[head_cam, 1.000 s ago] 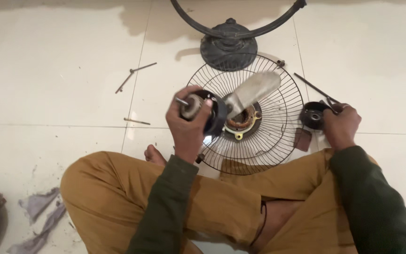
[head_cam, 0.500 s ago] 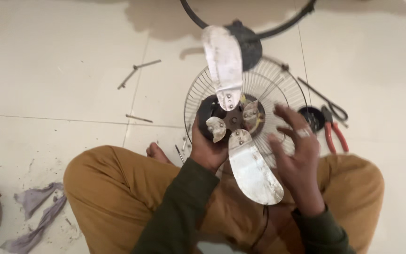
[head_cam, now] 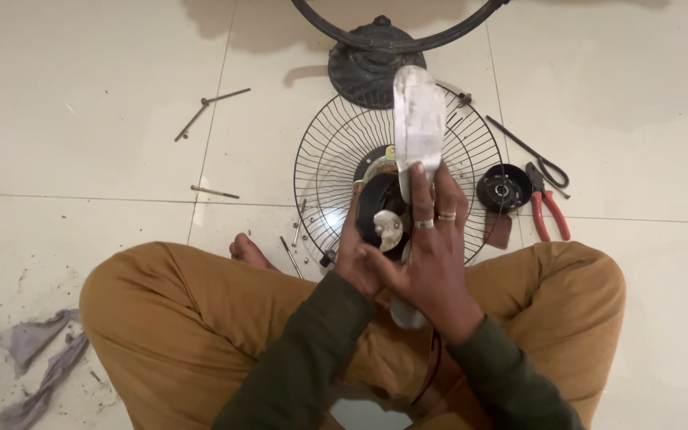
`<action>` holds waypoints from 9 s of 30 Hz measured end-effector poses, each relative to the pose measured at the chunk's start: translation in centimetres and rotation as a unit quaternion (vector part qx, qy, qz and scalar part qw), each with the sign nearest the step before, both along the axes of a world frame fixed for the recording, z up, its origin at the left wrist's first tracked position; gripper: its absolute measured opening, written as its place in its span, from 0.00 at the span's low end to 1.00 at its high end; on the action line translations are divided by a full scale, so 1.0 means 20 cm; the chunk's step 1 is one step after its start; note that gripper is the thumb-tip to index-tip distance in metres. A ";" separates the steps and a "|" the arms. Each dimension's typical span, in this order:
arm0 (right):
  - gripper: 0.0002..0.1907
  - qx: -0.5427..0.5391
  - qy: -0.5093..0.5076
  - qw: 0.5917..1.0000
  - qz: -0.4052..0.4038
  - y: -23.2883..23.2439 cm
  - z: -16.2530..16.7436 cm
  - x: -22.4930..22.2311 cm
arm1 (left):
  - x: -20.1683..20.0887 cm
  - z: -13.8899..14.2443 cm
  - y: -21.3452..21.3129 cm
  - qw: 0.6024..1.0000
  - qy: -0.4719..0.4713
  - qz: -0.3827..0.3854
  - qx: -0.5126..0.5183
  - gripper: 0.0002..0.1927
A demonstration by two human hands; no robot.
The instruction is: The person sits on the floor and works on a disassembled table fan. They handle the blade assembly and motor housing, unscrew and remove parts by hand, work on the rear fan guard and motor area, then lift and reposition the guard over the motor.
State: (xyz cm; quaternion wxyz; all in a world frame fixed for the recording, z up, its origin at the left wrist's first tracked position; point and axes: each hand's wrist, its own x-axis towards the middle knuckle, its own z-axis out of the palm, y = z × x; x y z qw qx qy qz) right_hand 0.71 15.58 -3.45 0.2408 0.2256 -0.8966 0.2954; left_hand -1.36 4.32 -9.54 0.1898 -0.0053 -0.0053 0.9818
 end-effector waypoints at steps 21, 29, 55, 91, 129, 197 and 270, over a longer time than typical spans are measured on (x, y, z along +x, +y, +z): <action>0.61 -0.081 -0.144 0.986 0.027 0.22 0.16 0.00 | -0.04 0.01 0.11 0.993 -0.055 0.055 -0.092 0.38; 0.55 -0.353 -0.290 0.889 -0.021 0.29 0.13 -0.23 | -0.03 -0.03 0.15 0.875 -0.007 -0.002 -0.484 0.35; 0.59 -0.072 -0.233 0.964 -0.107 0.24 -0.26 -0.49 | -0.19 0.21 -0.40 0.536 -0.086 0.267 -0.796 0.23; 0.47 0.001 -0.203 0.967 0.152 0.27 -0.34 -0.61 | -0.25 -0.20 -0.19 0.763 -0.144 0.453 -0.437 0.16; 0.53 -0.240 -0.475 0.845 -0.043 0.20 -0.17 -0.53 | -0.24 -0.13 -0.18 0.871 0.067 0.261 -0.411 0.37; 0.67 -0.036 -0.257 0.959 0.112 0.30 -0.46 -0.46 | -0.26 -0.36 -0.30 0.889 0.015 0.228 -0.396 0.26; 0.55 -0.096 -0.203 0.971 -0.082 0.19 -0.44 -0.31 | -0.20 -0.22 -0.26 0.841 0.076 0.228 -0.484 0.26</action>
